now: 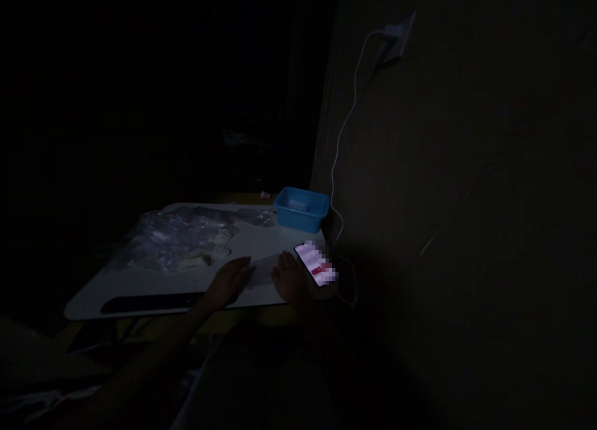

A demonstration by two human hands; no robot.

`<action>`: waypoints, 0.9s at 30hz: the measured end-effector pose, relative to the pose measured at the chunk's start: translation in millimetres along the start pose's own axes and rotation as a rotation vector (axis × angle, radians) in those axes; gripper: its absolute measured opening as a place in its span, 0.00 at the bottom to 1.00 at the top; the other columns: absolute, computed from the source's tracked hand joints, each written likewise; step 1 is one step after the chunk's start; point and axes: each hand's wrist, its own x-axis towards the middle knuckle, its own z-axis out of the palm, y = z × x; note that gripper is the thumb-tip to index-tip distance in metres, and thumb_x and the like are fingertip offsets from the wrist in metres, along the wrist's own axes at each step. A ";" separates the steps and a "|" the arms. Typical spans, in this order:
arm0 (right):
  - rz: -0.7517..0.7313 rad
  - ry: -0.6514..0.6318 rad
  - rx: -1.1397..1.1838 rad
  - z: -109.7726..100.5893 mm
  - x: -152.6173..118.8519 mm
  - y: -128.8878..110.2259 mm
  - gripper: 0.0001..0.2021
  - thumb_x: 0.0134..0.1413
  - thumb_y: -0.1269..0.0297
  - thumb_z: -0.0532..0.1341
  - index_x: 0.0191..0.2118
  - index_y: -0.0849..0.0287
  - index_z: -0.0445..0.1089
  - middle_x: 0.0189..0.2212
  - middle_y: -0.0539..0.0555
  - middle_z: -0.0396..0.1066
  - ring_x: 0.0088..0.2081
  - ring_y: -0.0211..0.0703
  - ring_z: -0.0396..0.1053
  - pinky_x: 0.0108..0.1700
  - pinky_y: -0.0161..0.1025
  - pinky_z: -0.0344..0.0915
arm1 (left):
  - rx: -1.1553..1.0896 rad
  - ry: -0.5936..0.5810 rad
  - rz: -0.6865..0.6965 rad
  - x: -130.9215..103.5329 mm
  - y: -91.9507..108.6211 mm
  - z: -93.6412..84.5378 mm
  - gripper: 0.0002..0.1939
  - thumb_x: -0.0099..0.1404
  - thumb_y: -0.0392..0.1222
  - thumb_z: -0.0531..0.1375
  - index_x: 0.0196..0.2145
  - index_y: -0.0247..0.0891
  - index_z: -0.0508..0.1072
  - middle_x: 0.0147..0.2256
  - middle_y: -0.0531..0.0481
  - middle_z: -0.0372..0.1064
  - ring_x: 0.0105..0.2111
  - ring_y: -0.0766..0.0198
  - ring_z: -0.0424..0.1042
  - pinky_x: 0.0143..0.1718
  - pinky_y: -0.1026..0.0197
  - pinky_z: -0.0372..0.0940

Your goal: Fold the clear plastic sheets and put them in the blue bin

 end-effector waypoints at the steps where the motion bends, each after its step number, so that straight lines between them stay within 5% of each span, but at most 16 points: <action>1: 0.002 -0.002 -0.001 -1.1 0.0 -0.6 0.23 0.60 0.59 0.44 0.55 0.68 0.57 0.56 0.63 0.55 0.58 0.46 0.51 0.57 0.46 0.46 | -0.003 0.015 -0.030 2.9 -1.5 -2.9 0.21 0.65 0.43 0.40 0.48 0.35 0.65 0.47 0.43 0.67 0.48 0.60 0.64 0.48 0.55 0.58; 8: 0.015 0.004 0.002 -3.5 0.1 -2.4 0.23 0.60 0.58 0.43 0.55 0.66 0.58 0.56 0.62 0.55 0.58 0.46 0.51 0.57 0.48 0.46 | 0.242 -0.310 -0.055 31.5 4.5 -21.7 0.13 0.60 0.42 0.48 0.36 0.36 0.70 0.32 0.42 0.71 0.34 0.57 0.70 0.34 0.58 0.61; 17: 0.020 -0.001 0.012 -4.1 0.3 -2.0 0.23 0.60 0.58 0.42 0.55 0.66 0.58 0.56 0.61 0.55 0.58 0.46 0.51 0.58 0.48 0.45 | 0.159 -0.503 -0.100 48.2 -2.6 -23.5 0.14 0.59 0.48 0.49 0.39 0.43 0.68 0.34 0.48 0.71 0.34 0.61 0.71 0.30 0.64 0.60; 27: 0.023 -0.002 0.038 -7.7 -0.2 -3.7 0.22 0.61 0.58 0.42 0.55 0.63 0.58 0.57 0.59 0.56 0.58 0.45 0.51 0.58 0.48 0.45 | 0.079 -0.393 -0.173 51.4 -5.9 -20.0 0.11 0.57 0.40 0.52 0.34 0.38 0.71 0.33 0.45 0.72 0.35 0.58 0.71 0.32 0.64 0.60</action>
